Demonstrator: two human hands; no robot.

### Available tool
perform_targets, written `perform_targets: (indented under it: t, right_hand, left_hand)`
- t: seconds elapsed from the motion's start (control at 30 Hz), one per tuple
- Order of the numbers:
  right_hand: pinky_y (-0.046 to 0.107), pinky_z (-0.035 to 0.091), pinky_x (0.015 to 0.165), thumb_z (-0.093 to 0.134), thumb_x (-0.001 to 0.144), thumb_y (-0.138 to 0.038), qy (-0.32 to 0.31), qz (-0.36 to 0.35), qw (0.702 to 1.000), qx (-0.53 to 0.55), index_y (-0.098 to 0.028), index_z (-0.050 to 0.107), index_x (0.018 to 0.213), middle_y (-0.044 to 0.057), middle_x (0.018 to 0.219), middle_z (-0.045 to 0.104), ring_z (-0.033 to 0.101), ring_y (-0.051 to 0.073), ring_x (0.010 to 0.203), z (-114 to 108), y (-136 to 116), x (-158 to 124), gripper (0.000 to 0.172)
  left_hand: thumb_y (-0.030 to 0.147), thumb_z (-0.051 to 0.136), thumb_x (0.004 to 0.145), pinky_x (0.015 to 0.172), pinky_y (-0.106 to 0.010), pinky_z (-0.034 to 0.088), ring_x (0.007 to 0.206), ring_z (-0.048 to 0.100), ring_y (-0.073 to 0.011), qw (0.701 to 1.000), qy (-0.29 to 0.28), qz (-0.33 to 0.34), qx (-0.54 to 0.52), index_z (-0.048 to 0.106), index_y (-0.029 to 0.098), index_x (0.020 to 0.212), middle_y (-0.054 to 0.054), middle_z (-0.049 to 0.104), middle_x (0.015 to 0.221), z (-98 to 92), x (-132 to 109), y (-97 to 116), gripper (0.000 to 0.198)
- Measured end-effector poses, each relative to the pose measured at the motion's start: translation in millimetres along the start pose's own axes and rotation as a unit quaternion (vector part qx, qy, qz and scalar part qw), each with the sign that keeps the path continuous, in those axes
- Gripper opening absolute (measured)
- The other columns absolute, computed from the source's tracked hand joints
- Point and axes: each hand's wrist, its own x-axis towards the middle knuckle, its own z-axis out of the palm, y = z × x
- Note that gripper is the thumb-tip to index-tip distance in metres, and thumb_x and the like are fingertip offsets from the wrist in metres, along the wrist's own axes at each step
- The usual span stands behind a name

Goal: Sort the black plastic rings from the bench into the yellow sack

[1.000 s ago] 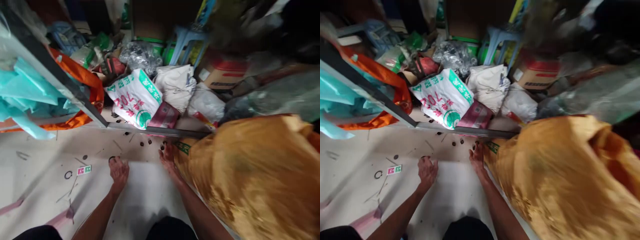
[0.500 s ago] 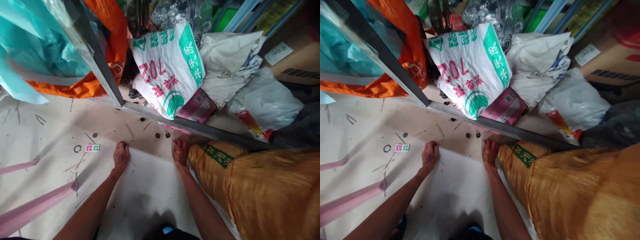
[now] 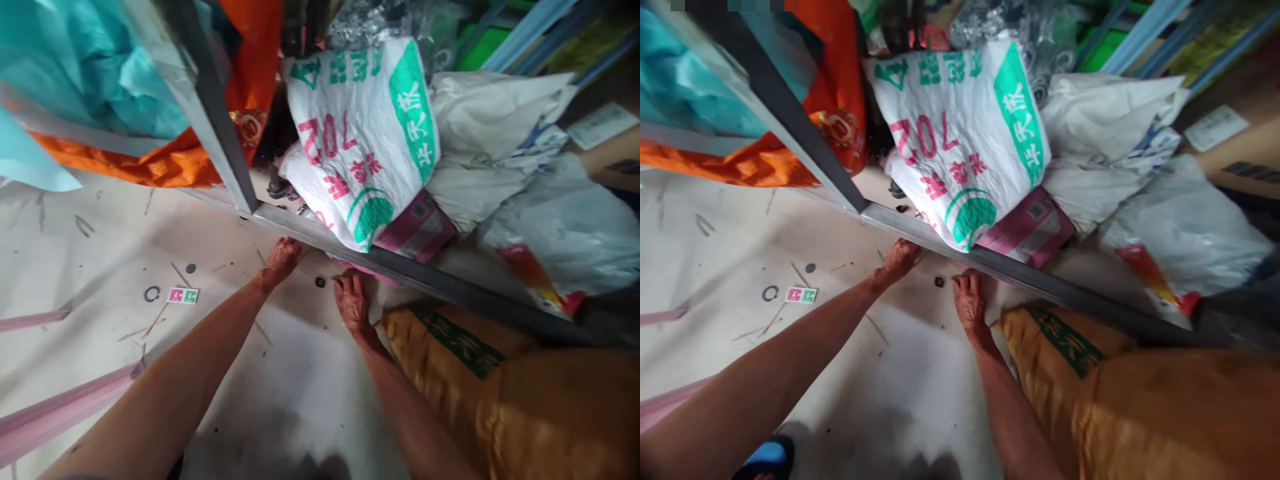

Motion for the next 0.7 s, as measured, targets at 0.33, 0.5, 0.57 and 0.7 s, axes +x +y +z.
perform_targets:
  t: [0.33,0.5,0.57,0.7]
  right_hand:
    - [0.031,0.046,0.071,0.046,0.107,-0.046,-0.006,-0.093,0.996,0.010,-0.017,0.067,0.102,0.011,0.094,0.063,0.060,0.023,0.085,17,-33,-10,0.036]
    - [0.032,0.048,0.071,0.053,0.103,-0.052,-0.019,-0.056,0.994,0.090,-0.018,0.064,0.098,0.012,0.092,0.063,0.059,0.024,0.085,14,-35,-11,0.036]
    - [0.033,0.049,0.073,0.054,0.101,-0.048,-0.038,0.007,0.986,0.162,-0.020,0.063,0.091,0.012,0.090,0.063,0.059,0.024,0.085,12,-40,-5,0.031]
    - [0.035,0.050,0.074,0.054,0.098,-0.049,-0.045,0.084,0.969,0.228,-0.022,0.064,0.084,0.009,0.082,0.063,0.058,0.023,0.081,3,-51,3,0.032]
  left_hand:
    - [0.023,0.037,0.106,0.086,-0.032,0.048,0.095,0.064,-0.0209,0.973,0.091,-0.208,-0.032,0.058,0.015,0.115,-0.014,0.065,0.111,5.9,-61,-13,0.025]
    - [0.026,0.037,0.106,0.086,-0.033,0.049,0.091,0.066,-0.0205,0.966,0.090,-0.230,-0.074,0.058,0.013,0.120,-0.014,0.068,0.105,-18.7,-55,-32,0.028]
    - [0.023,0.045,0.103,0.088,-0.032,0.050,0.091,0.067,-0.0201,0.974,0.069,-0.193,-0.097,0.060,0.014,0.124,-0.012,0.070,0.102,-27.8,-50,-33,0.028]
    - [0.014,0.047,0.098,0.094,-0.034,0.051,0.097,0.069,-0.0217,0.982,0.020,-0.146,-0.120,0.058,0.011,0.137,-0.015,0.072,0.111,-32.4,-32,-21,0.041]
